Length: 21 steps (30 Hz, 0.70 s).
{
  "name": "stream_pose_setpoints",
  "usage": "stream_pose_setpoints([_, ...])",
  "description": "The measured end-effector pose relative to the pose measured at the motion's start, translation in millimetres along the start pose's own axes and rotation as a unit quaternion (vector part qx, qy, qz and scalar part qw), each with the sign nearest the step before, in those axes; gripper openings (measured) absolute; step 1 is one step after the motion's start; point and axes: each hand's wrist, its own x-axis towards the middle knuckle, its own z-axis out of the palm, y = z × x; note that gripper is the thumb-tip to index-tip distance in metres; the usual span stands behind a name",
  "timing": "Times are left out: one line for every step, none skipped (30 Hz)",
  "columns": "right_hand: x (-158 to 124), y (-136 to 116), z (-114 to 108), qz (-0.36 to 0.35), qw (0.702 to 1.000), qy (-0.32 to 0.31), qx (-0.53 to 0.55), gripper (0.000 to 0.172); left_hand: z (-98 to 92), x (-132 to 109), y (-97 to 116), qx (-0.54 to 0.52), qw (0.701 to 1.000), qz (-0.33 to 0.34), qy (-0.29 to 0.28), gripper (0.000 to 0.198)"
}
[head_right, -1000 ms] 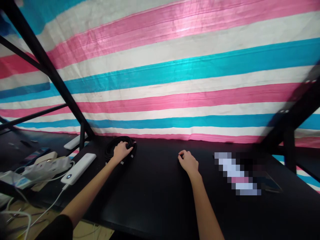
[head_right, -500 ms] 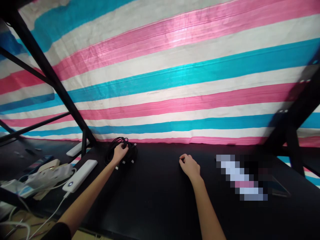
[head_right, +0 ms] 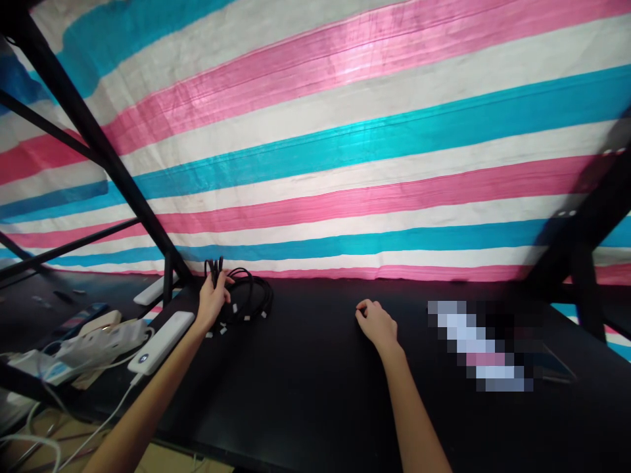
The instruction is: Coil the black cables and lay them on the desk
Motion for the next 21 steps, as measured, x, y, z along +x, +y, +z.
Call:
stream_pose_setpoints([0.0,0.2,0.4,-0.002,1.0,0.001,-0.001,0.019,-2.8,-1.9,2.3,-0.005,1.0,0.007,0.002,0.041])
stream_pose_setpoints([0.1,0.6,0.9,-0.003,1.0,0.002,-0.002,0.019,-4.8,-3.0,3.5,-0.009,1.0,0.01,-0.001,0.042])
stream_pose_setpoints([0.3,0.9,1.4,-0.004,1.0,0.002,-0.004,0.02,-6.0,-3.1,3.6,-0.014,1.0,0.01,-0.007,0.044])
stream_pose_setpoints([0.4,1.2,1.9,-0.006,1.0,0.002,-0.005,0.02,-6.2,-2.5,2.4,-0.018,1.0,0.007,-0.015,0.045])
stream_pose_setpoints([0.6,1.5,2.5,-0.006,1.0,0.003,-0.006,0.021,-5.4,-1.3,0.3,-0.023,0.999,0.003,-0.024,0.046])
stream_pose_setpoints([0.7,1.6,2.9,-0.007,1.0,0.003,-0.007,0.021,-3.6,0.3,-2.7,-0.027,0.999,-0.001,-0.032,0.046])
stream_pose_setpoints([0.8,1.7,3.3,-0.007,1.0,0.004,-0.008,0.021,-1.0,1.9,-6.2,-0.03,0.999,-0.006,-0.04,0.047])
stream_pose_setpoints([0.9,1.6,3.6,-0.007,1.0,0.005,-0.009,0.021,2.3,3.5,-9.9,-0.033,0.998,-0.01,-0.049,0.047])
stream_pose_setpoints([0.9,1.5,3.8,-0.008,1.0,0.006,-0.01,0.02,5.9,5.0,-13.5,-0.035,0.998,-0.015,-0.057,0.047])
stream_pose_setpoints([0.9,1.4,4.0,-0.009,1.0,0.008,-0.01,0.02,9.6,6.3,-16.9,-0.037,0.997,-0.019,-0.065,0.047])
stream_pose_setpoints([0.8,1.4,4.1,-0.01,1.0,0.01,-0.01,0.02,13.1,7.6,-19.8,-0.039,0.996,-0.022,-0.071,0.046])
stream_pose_setpoints([0.8,1.4,4.2,-0.011,1.0,0.012,-0.01,0.019,16.0,8.8,-22.3,-0.041,0.996,-0.024,-0.073,0.045])
stream_pose_setpoints([0.7,1.6,4.3,-0.013,1.0,0.015,-0.01,0.019,18.2,10.0,-24.3,-0.042,0.996,-0.026,-0.07,0.043])
stream_pose_setpoints([0.7,1.8,4.4,-0.013,1.0,0.017,-0.01,0.019,19.5,11.3,-25.7,-0.043,0.997,-0.028,-0.063,0.042])
stream_pose_setpoints([0.8,2.0,4.5,-0.013,1.0,0.018,-0.01,0.019,19.7,12.5,-26.8,-0.045,0.997,-0.031,-0.052,0.041])
stream_pose_setpoints([0.8,2.3,4.6,-0.013,1.0,0.019,-0.01,0.019,19.0,13.7,-27.3,-0.047,0.997,-0.034,-0.041,0.042])
stream_pose_setpoints([1.0,2.6,4.7,-0.013,1.0,0.019,-0.01,0.019,17.4,14.7,-27.4,-0.052,0.997,-0.039,-0.029,0.043])
stream_pose_setpoints([1.1,2.8,4.7,-0.013,1.0,0.019,-0.009,0.019,15.2,15.3,-27.1,-0.058,0.997,-0.044,-0.021,0.044])
stream_pose_setpoints([1.3,2.9,4.8,-0.014,1.0,0.019,-0.009,0.019,12.5,15.5,-26.4,-0.066,0.996,-0.049,-0.015,0.046])
stream_pose_setpoints([1.5,3.0,4.8,-0.014,1.0,0.019,-0.009,0.019,9.6,15.4,-25.2,-0.076,0.996,-0.053,-0.012,0.047])
stream_pose_setpoints([1.7,3.0,4.7,-0.014,1.0,0.018,-0.009,0.019,6.7,14.8,-23.8,-0.086,0.995,-0.055,-0.012,0.047])
